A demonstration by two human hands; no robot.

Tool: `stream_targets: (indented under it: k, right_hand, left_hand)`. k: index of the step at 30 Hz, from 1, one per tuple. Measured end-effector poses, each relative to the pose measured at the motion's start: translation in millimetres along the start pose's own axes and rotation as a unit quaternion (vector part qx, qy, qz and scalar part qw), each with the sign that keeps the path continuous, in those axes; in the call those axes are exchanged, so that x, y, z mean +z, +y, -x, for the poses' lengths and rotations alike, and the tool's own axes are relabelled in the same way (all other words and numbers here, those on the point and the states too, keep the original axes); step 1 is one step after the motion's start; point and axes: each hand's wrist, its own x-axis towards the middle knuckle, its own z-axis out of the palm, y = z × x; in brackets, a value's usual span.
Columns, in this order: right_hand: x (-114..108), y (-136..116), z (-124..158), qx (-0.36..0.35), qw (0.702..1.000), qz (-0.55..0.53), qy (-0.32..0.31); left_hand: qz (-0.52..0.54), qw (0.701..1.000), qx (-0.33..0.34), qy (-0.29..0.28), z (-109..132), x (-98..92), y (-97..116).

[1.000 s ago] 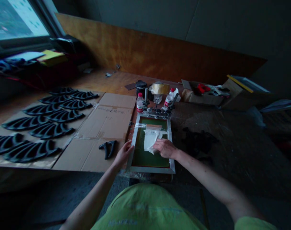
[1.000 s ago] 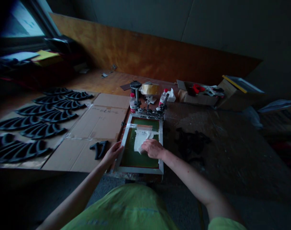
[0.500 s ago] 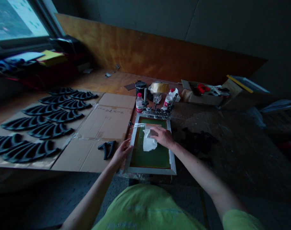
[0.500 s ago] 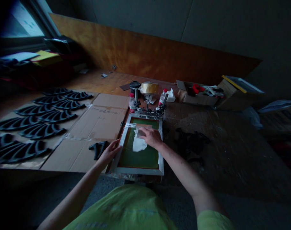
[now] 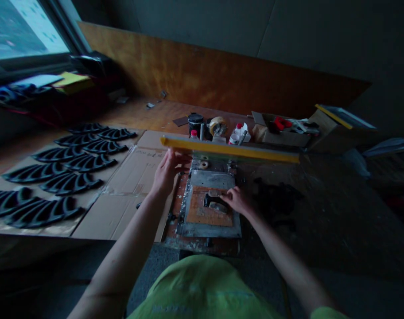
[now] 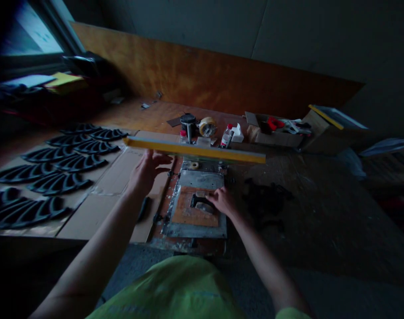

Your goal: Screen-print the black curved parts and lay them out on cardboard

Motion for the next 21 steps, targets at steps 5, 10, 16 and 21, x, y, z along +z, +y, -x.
stream_targets:
  k: [5, 10, 16, 21]
  right_hand:
    - [31, -38, 19, 0.045, 0.987, 0.096, -0.12]
    - [31, -84, 34, 0.047, 0.998, -0.014, -0.046]
    - [19, -59, 32, -0.13, 0.988, -0.042, -0.077]
    - [-24, 74, 22, 0.163, 0.967, 0.183, -0.072]
  left_hand:
    - [-0.018, 0.997, -0.03, 0.066, 24, 8.3, -24]
    - [-0.059, 0.919, -0.376, -0.097, 109, 11.9, -93]
    - [-0.036, 0.934, -0.353, 0.042, 107, -42.2, -120]
    - [-0.249, 0.892, -0.306, 0.222, 87, -158.3, -123]
